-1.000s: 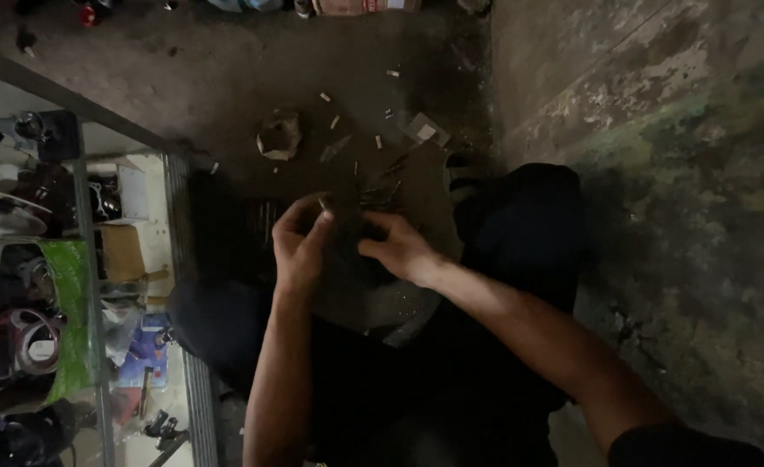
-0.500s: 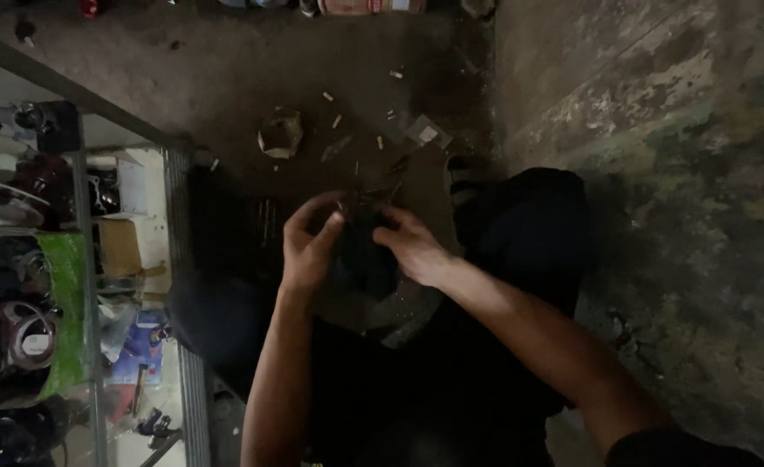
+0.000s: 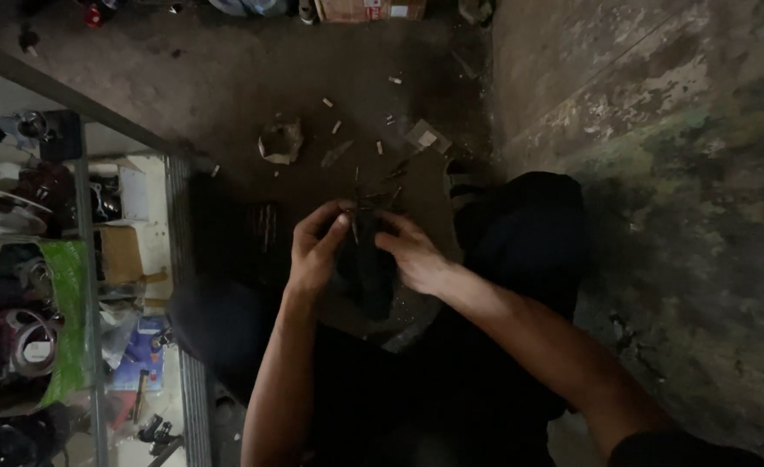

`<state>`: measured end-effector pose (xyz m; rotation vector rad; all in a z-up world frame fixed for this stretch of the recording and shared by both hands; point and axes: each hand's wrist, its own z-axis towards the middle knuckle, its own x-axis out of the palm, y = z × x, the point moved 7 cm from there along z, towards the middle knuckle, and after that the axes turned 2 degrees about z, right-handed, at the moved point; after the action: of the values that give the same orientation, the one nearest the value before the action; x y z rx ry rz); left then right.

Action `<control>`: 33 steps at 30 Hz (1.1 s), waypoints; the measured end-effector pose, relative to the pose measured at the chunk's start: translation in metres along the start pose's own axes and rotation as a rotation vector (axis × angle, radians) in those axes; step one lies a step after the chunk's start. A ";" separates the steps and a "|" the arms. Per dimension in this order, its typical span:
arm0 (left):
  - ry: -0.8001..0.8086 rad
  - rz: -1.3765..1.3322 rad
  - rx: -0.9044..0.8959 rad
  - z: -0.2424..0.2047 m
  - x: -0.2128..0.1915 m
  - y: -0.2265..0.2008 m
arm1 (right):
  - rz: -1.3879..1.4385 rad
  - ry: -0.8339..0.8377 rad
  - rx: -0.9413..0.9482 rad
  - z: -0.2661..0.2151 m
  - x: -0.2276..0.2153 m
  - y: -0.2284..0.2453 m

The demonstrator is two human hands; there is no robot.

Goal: Cleaning a small metal motorcycle part using a blue cloth.

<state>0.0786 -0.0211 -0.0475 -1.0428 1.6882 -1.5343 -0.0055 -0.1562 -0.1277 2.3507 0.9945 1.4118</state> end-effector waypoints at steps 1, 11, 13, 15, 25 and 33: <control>0.000 -0.002 -0.005 -0.002 0.002 -0.004 | 0.002 -0.003 0.004 0.001 -0.002 -0.003; -0.182 0.394 0.007 -0.022 0.014 -0.041 | 0.066 0.041 -0.286 -0.010 0.017 0.038; -0.095 0.502 -0.007 -0.021 0.020 -0.028 | 0.094 0.047 -0.327 -0.012 0.021 0.044; -0.061 0.383 0.032 -0.024 0.024 -0.013 | 0.078 0.040 -0.355 -0.015 0.024 0.047; -0.047 0.076 -0.410 -0.019 0.002 0.058 | -0.301 -0.030 -0.454 -0.005 0.011 0.047; -0.090 -0.128 -0.641 -0.024 0.005 0.011 | -0.322 -0.132 -0.528 -0.011 0.005 0.073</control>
<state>0.0541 -0.0138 -0.0546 -1.5345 2.1395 -1.0010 0.0185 -0.2089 -0.0822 1.7849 0.7966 1.1956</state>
